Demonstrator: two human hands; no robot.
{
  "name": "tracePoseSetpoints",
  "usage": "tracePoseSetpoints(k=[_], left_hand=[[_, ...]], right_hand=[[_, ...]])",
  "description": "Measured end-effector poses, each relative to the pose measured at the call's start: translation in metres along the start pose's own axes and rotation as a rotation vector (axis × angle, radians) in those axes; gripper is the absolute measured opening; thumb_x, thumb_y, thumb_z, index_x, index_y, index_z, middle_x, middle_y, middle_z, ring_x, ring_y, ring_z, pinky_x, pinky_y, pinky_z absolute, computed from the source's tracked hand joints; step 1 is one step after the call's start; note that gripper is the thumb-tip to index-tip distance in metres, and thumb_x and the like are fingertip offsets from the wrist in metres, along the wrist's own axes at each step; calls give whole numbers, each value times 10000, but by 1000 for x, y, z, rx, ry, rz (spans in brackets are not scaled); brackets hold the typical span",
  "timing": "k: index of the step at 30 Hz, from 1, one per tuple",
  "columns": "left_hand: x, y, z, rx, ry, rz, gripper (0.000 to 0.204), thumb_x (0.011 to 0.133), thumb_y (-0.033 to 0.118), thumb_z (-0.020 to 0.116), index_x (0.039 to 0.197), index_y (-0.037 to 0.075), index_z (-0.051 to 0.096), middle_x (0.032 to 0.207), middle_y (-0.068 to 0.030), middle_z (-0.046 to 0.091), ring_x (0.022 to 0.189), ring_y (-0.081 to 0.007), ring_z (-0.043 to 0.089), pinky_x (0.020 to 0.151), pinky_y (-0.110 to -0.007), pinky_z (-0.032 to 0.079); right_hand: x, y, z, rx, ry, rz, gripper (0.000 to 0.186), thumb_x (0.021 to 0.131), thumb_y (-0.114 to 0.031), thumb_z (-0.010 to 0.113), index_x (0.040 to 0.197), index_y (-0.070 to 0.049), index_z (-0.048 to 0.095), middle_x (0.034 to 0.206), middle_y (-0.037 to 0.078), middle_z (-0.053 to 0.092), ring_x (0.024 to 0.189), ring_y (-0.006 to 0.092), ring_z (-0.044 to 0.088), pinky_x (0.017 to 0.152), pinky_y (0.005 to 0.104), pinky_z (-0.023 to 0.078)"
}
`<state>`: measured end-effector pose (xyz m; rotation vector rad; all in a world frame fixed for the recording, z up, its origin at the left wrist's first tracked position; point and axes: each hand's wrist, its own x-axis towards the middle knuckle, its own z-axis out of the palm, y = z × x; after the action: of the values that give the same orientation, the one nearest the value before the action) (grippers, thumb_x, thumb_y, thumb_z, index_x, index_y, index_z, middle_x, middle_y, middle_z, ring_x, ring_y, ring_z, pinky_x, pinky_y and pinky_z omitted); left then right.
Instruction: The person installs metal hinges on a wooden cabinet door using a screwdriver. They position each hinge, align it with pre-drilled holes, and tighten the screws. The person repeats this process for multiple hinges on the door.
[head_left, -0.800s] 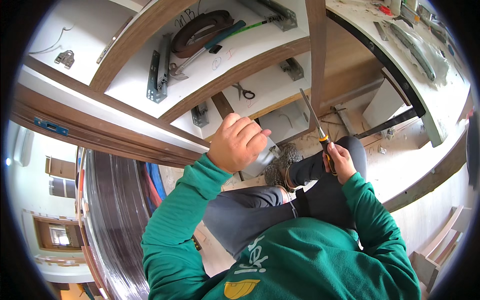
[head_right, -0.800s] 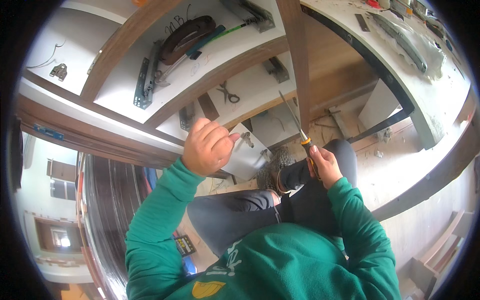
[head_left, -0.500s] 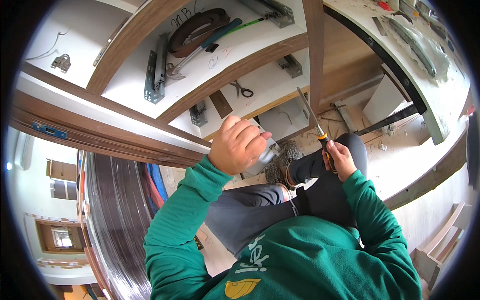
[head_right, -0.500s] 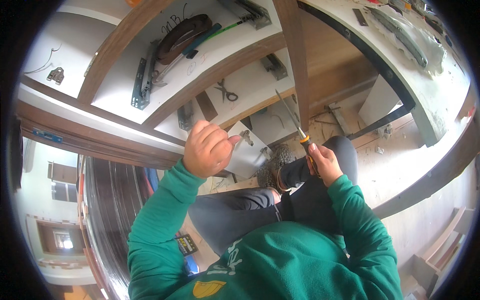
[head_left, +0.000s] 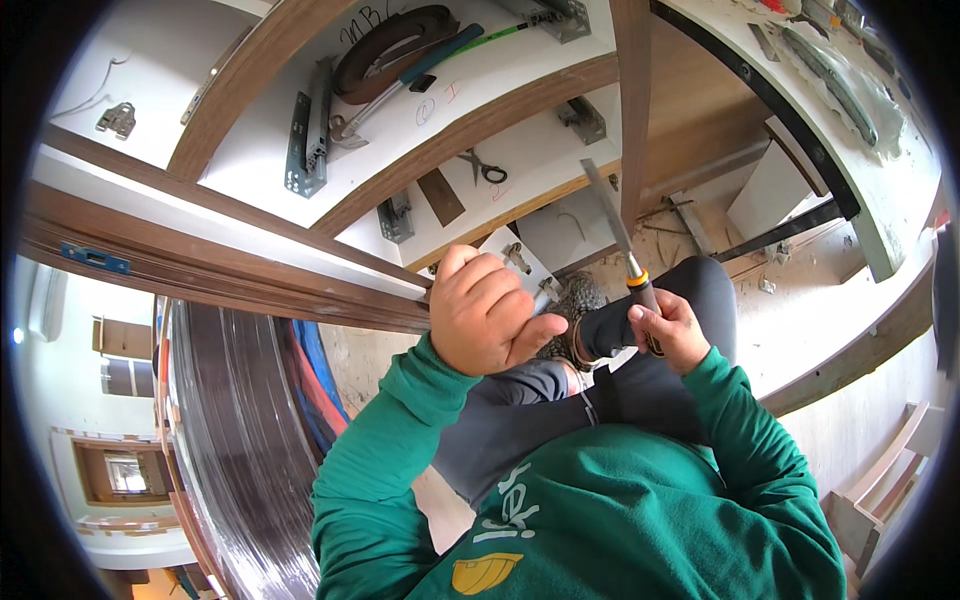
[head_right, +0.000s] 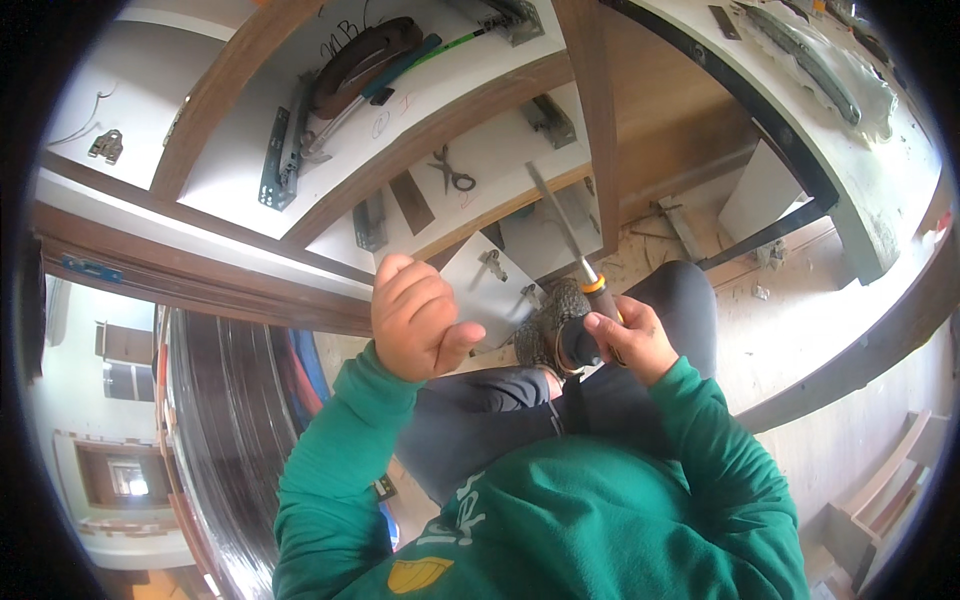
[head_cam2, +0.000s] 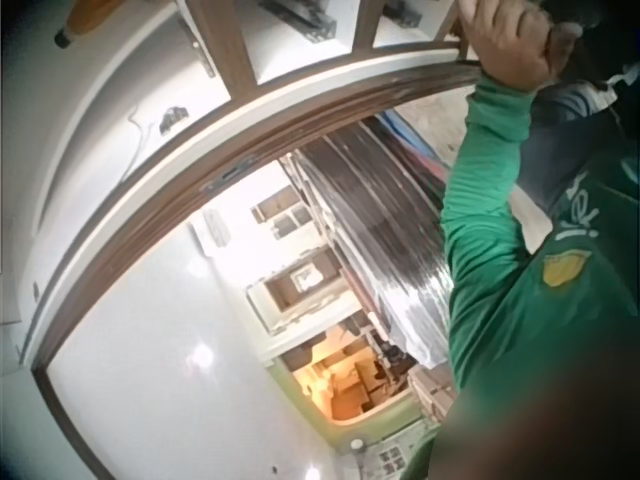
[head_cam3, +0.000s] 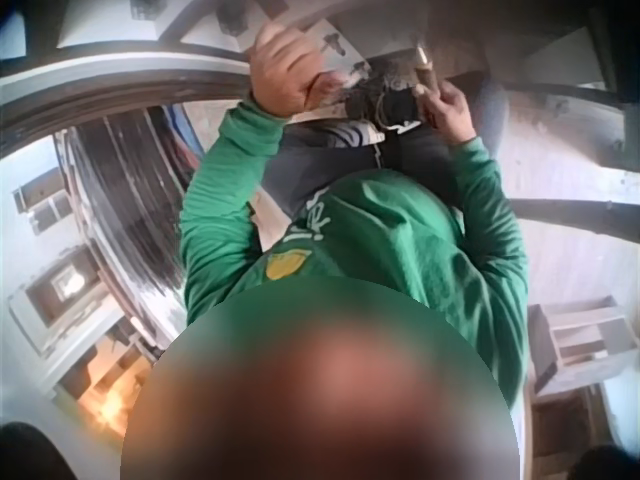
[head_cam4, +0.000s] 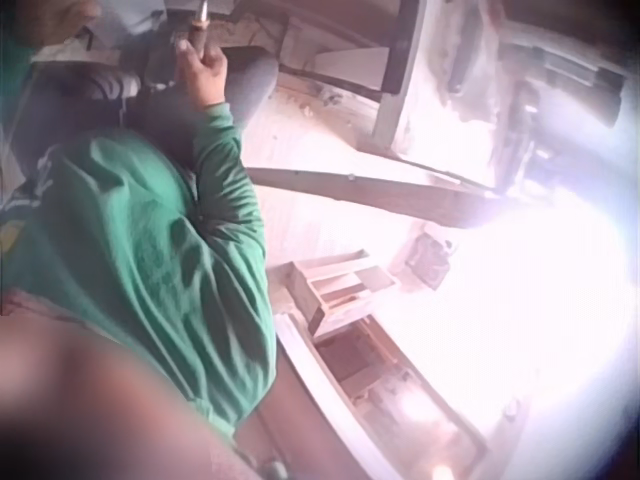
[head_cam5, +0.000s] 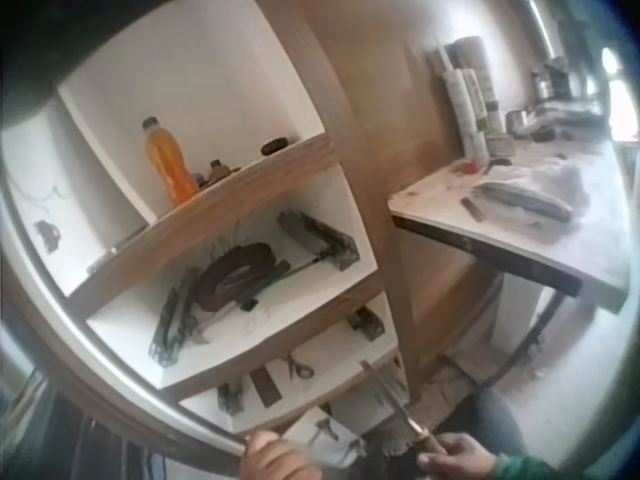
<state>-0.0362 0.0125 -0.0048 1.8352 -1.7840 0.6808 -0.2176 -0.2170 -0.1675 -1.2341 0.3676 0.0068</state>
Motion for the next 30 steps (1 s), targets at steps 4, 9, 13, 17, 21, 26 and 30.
tracePoseSetpoints(k=[4,9,13,17,21,26,30], left_hand=[[-3,10,-6,-74,28,-21,361,945,323,712,695,102,574,727,-46,571,705,-267,571,700,-437,422],[-7,17,-6,-62,49,-29,213,868,196,700,719,84,597,773,-58,617,739,-274,605,721,-453,444],[-10,17,-3,-73,43,-41,185,862,182,695,742,71,607,788,-71,630,751,-282,620,730,-461,455],[-12,17,-2,-93,39,-47,167,863,171,686,755,66,615,788,-76,635,755,-287,629,738,-463,461],[-13,16,-1,-101,42,-55,158,861,163,682,759,62,615,781,-80,640,751,-290,635,739,-463,464],[-15,15,0,-106,43,-57,153,861,158,680,764,60,613,777,-85,645,743,-293,639,738,-466,464],[-15,15,1,-103,43,-61,163,874,164,669,762,59,616,777,-85,647,743,-292,642,746,-463,462]], right_hand=[[-2,0,7,-82,-43,31,352,986,-374,768,901,-61,630,702,-8,606,611,92,563,579,269,435],[-5,3,9,-89,-22,72,343,984,-361,768,920,-50,638,719,-6,602,618,92,568,582,268,441],[-5,6,7,-99,-9,92,342,983,-357,768,924,-47,637,736,1,605,615,96,569,583,268,451],[-3,9,5,-65,-24,77,346,983,-359,768,925,-45,634,736,1,606,611,97,570,581,268,456],[-3,10,5,-79,-11,89,346,987,-358,765,914,-50,622,732,3,604,607,100,568,576,270,452],[-2,13,4,-93,-19,88,353,993,-363,757,898,-57,607,715,0,596,597,104,564,569,277,444],[0,16,4,-90,-22,80,357,992,-367,759,895,-59,606,709,-1,594,592,104,562,568,278,441]])
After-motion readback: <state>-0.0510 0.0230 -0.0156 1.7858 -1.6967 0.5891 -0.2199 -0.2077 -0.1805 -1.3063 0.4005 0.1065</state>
